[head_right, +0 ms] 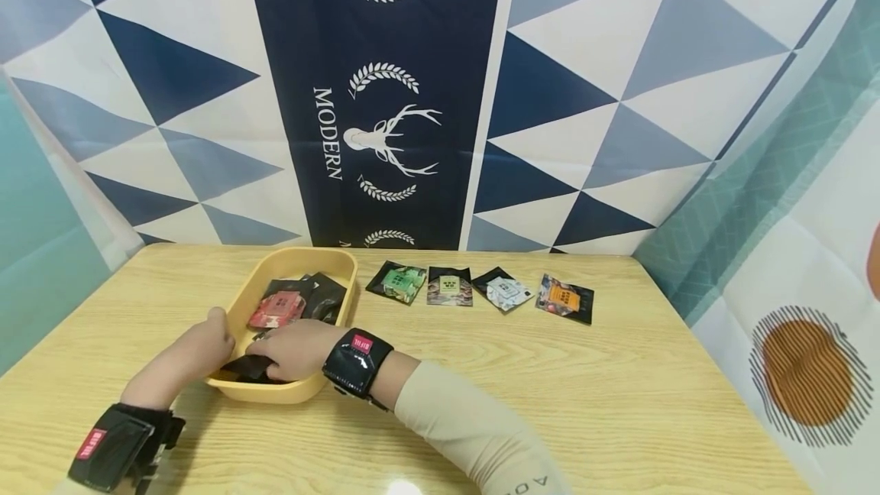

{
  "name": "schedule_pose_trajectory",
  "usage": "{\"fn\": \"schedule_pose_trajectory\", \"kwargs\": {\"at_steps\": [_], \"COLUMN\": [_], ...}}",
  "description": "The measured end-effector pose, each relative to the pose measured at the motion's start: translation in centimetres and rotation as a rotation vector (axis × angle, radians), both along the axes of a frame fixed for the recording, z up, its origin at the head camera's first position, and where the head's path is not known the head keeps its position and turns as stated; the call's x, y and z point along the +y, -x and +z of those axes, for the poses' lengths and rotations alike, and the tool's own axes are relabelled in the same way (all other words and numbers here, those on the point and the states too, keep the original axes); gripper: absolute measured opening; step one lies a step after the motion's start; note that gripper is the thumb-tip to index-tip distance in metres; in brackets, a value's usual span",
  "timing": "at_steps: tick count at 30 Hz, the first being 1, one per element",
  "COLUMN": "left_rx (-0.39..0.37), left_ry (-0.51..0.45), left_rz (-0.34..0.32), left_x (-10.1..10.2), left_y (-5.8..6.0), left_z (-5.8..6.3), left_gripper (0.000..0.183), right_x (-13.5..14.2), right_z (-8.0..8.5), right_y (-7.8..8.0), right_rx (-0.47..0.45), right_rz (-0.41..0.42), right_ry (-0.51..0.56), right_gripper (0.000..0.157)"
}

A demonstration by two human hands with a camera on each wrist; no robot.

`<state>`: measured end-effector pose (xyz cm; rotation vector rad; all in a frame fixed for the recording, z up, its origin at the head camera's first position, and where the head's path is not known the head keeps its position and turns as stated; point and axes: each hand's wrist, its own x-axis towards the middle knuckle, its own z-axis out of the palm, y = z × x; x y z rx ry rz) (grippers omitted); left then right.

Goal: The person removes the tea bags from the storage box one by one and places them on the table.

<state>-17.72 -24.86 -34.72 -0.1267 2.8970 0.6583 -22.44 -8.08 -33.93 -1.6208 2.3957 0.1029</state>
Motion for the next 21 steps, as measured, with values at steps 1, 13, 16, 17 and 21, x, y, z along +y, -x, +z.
{"fn": "schedule_pose_trajectory", "kwargs": {"at_steps": [1,13,16,17,21], "left_rx": [0.0,0.017,0.013,0.013,0.004], "left_ry": [-0.002,0.02,0.018,0.018,0.019], "left_rz": [-0.002,-0.013,-0.007,-0.008,-0.006], "left_x": [0.0,0.1,0.1,0.1,0.1], "left_y": [0.0,-0.1,0.0,0.0,0.0], "left_z": [0.0,0.0,0.0,0.0,0.1], "left_gripper": [0.021,0.02,0.02,0.02,0.021], "right_x": [0.0,-0.1,-0.1,-0.1,0.0], "right_z": [0.0,-0.9,-1.0,-1.0,-0.7], "right_y": [0.0,-0.2,-0.1,-0.2,-0.3], "right_rx": [0.007,0.149,0.164,0.178,0.241], "right_rz": [0.001,-0.04,-0.038,-0.032,-0.027], "right_ry": [0.01,0.133,0.173,0.188,0.24], "right_gripper": [0.046,0.035,0.029,0.026,0.013]}}
